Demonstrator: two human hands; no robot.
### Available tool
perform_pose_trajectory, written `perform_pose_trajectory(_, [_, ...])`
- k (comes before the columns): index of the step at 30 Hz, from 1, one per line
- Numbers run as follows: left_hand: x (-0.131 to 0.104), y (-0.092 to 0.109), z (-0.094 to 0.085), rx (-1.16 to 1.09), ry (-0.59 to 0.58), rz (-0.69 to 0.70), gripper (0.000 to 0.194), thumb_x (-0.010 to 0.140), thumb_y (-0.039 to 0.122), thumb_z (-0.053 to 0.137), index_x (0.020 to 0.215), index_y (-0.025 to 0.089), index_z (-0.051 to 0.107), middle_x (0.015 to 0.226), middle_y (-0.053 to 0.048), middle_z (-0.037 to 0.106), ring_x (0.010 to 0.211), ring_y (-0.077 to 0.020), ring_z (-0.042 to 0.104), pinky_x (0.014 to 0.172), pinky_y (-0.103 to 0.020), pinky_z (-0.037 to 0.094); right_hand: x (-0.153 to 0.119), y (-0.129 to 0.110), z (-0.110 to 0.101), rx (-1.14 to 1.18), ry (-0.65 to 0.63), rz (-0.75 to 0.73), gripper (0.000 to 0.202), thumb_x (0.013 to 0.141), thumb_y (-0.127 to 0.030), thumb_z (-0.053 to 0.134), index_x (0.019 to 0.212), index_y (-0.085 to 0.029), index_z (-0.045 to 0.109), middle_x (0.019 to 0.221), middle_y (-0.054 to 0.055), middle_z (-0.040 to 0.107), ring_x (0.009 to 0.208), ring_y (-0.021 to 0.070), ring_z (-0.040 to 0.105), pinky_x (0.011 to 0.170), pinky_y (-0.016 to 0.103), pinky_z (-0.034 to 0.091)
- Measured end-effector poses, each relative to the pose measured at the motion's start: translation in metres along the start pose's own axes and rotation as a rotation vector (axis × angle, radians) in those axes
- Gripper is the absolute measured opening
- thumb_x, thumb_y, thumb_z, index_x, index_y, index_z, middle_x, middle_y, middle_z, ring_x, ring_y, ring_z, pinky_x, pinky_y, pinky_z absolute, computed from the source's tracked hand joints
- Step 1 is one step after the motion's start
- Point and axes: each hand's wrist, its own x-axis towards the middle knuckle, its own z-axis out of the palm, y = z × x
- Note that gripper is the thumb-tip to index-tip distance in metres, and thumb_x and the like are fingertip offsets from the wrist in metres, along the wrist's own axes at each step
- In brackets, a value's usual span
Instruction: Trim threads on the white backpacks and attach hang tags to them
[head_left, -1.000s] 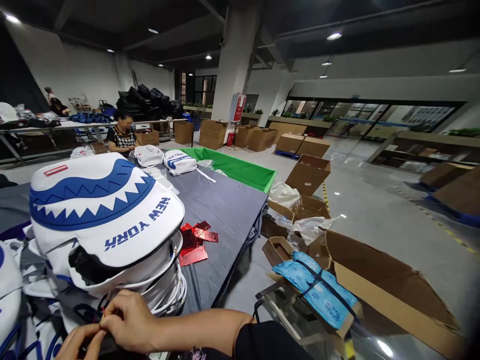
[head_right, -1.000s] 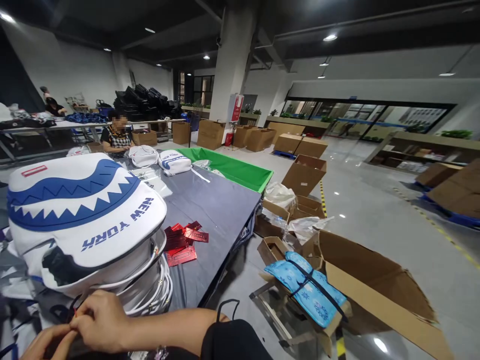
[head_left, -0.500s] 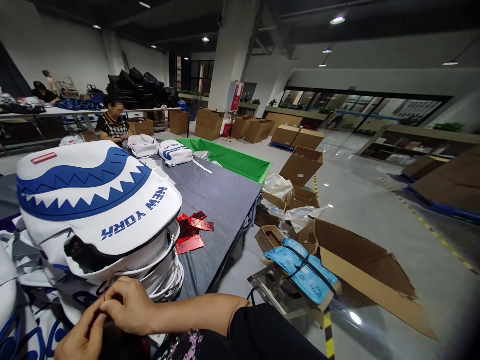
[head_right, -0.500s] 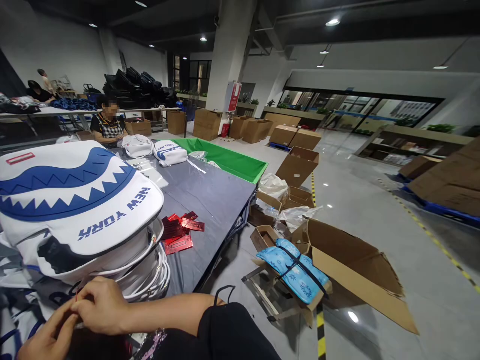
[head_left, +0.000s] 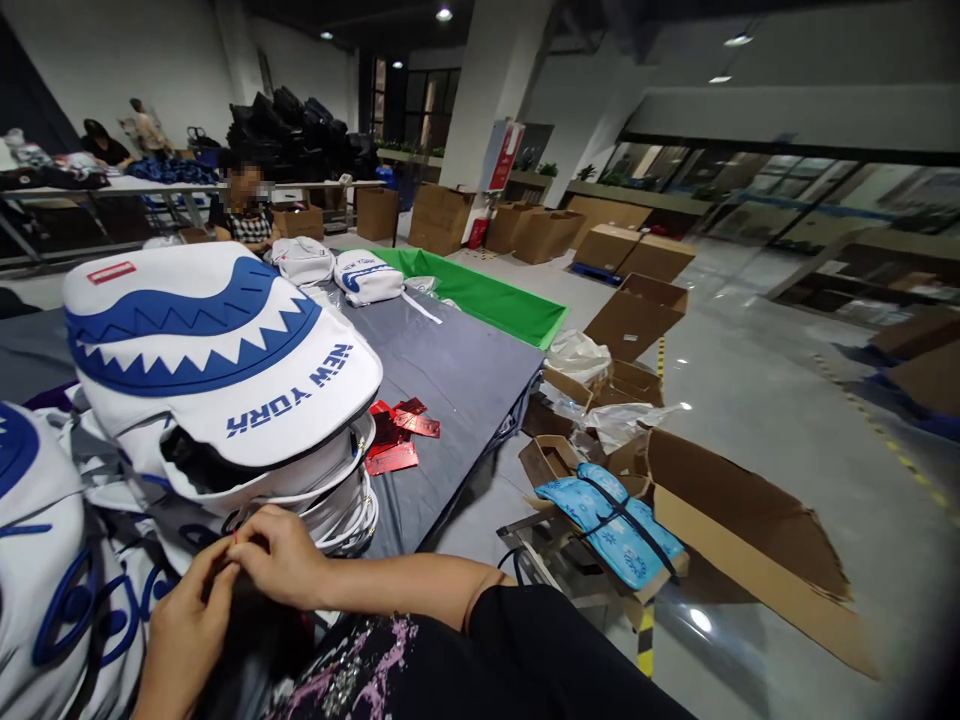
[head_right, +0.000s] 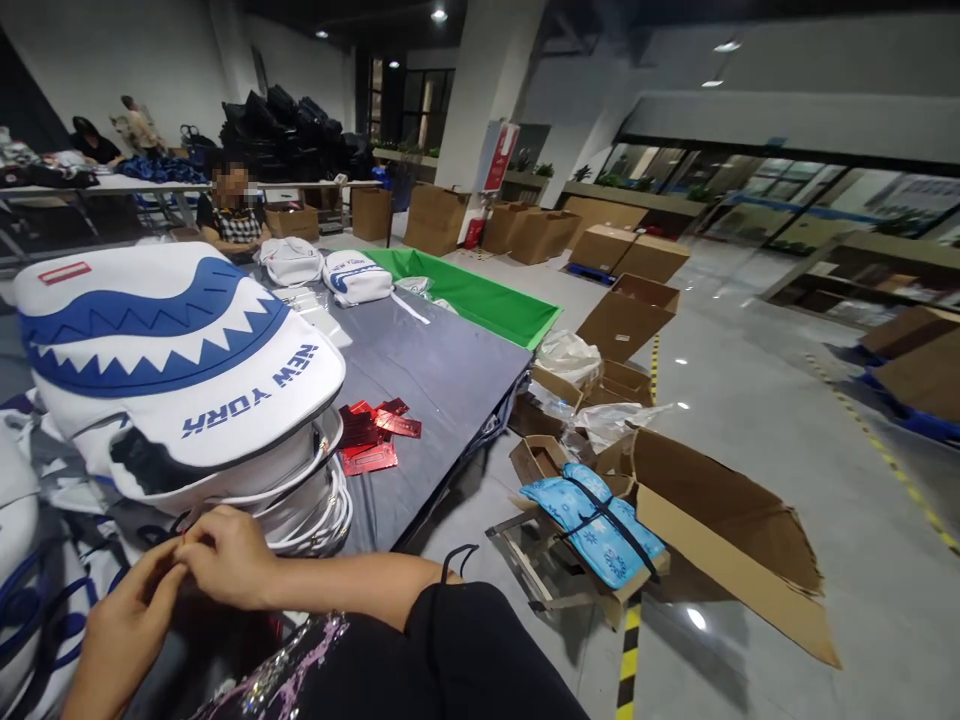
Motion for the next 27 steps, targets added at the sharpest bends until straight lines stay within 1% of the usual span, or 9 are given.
perform_pose_trajectory(5, [-0.001, 0.011, 0.000, 0.066, 0.074, 0.026, 0.023, 0.082, 0.041, 0.056, 0.084, 0.023, 0.069, 0.071, 0.001, 0.074, 0.055, -0.0158, 0.065, 0.055, -0.024, 0.046, -0.002, -0.002, -0.003, 0.055, -0.005, -0.033, 0.017, 0.080, -0.007, 0.071, 0.071, -0.018, 0.062, 0.077, -0.003, 0.057, 0.077, 0.0111, 0.055, 0.074, 0.022, 0.043])
perform_pose_trajectory(9, [-0.002, 0.017, -0.001, -0.017, 0.016, 0.059, 0.026, 0.086, 0.036, 0.050, 0.092, 0.022, 0.071, 0.085, -0.002, 0.077, 0.072, -0.0180, 0.072, 0.064, -0.025, 0.049, -0.005, 0.001, -0.004, 0.089, -0.002, -0.064, 0.015, 0.082, -0.008, 0.067, 0.072, -0.019, 0.062, 0.077, -0.003, 0.057, 0.078, 0.0122, 0.055, 0.074, 0.024, 0.042])
perform_pose_trajectory(12, [-0.003, 0.022, -0.002, -0.011, 0.040, 0.003, 0.021, 0.085, 0.034, 0.052, 0.082, 0.022, 0.068, 0.075, -0.001, 0.074, 0.067, -0.0176, 0.069, 0.062, -0.026, 0.047, -0.007, 0.004, -0.003, 0.117, 0.003, -0.067, 0.014, 0.084, -0.010, 0.064, 0.073, -0.019, 0.061, 0.078, -0.002, 0.057, 0.078, 0.0128, 0.055, 0.072, 0.024, 0.042])
perform_pose_trajectory(16, [-0.005, 0.025, 0.000, -0.107, -0.011, 0.004, 0.021, 0.088, 0.030, 0.049, 0.092, 0.022, 0.068, 0.087, -0.001, 0.076, 0.075, -0.0168, 0.070, 0.069, -0.026, 0.049, -0.008, 0.005, -0.005, 0.109, -0.020, -0.068, 0.013, 0.086, -0.017, 0.061, 0.073, -0.019, 0.061, 0.077, -0.002, 0.055, 0.073, 0.0133, 0.053, 0.068, 0.025, 0.040])
perform_pose_trajectory(19, [-0.009, 0.026, 0.003, -0.058, 0.052, -0.046, 0.017, 0.088, 0.027, 0.051, 0.085, 0.022, 0.066, 0.081, -0.002, 0.073, 0.074, -0.0174, 0.068, 0.069, -0.027, 0.047, -0.009, 0.003, -0.008, 0.091, -0.049, -0.068, 0.014, 0.086, -0.020, 0.060, 0.073, -0.020, 0.060, 0.077, -0.001, 0.056, 0.075, 0.0142, 0.054, 0.069, 0.026, 0.040])
perform_pose_trajectory(21, [-0.010, 0.026, 0.004, -0.047, 0.055, -0.076, 0.012, 0.085, 0.023, 0.054, 0.083, 0.021, 0.065, 0.079, -0.001, 0.072, 0.073, -0.0172, 0.066, 0.068, -0.027, 0.046, -0.009, 0.001, -0.010, 0.081, -0.061, -0.062, 0.014, 0.087, -0.021, 0.059, 0.073, -0.020, 0.059, 0.077, -0.001, 0.057, 0.075, 0.0145, 0.054, 0.070, 0.026, 0.041])
perform_pose_trajectory(24, [-0.010, 0.024, 0.004, -0.114, -0.037, -0.031, 0.019, 0.088, 0.019, 0.049, 0.093, 0.021, 0.067, 0.088, -0.002, 0.074, 0.079, -0.0163, 0.068, 0.072, -0.026, 0.048, -0.008, 0.001, -0.009, 0.047, -0.069, -0.042, 0.015, 0.088, -0.024, 0.058, 0.073, -0.020, 0.058, 0.077, 0.000, 0.057, 0.076, 0.0150, 0.054, 0.070, 0.027, 0.041])
perform_pose_trajectory(25, [-0.010, 0.023, 0.004, -0.115, -0.042, -0.025, 0.020, 0.089, 0.019, 0.048, 0.093, 0.021, 0.067, 0.089, -0.002, 0.074, 0.079, -0.0162, 0.068, 0.073, -0.026, 0.048, -0.007, 0.001, -0.008, 0.035, -0.073, -0.036, 0.015, 0.088, -0.024, 0.058, 0.073, -0.020, 0.058, 0.077, 0.000, 0.056, 0.076, 0.0151, 0.054, 0.070, 0.027, 0.041])
perform_pose_trajectory(27, [-0.011, 0.023, 0.002, -0.070, 0.015, -0.058, 0.018, 0.089, 0.022, 0.049, 0.086, 0.020, 0.067, 0.084, -0.002, 0.073, 0.077, -0.0166, 0.067, 0.073, -0.027, 0.048, -0.008, 0.000, -0.006, 0.021, -0.077, -0.025, 0.015, 0.087, -0.024, 0.058, 0.072, -0.020, 0.058, 0.077, 0.000, 0.056, 0.076, 0.0151, 0.054, 0.071, 0.027, 0.041])
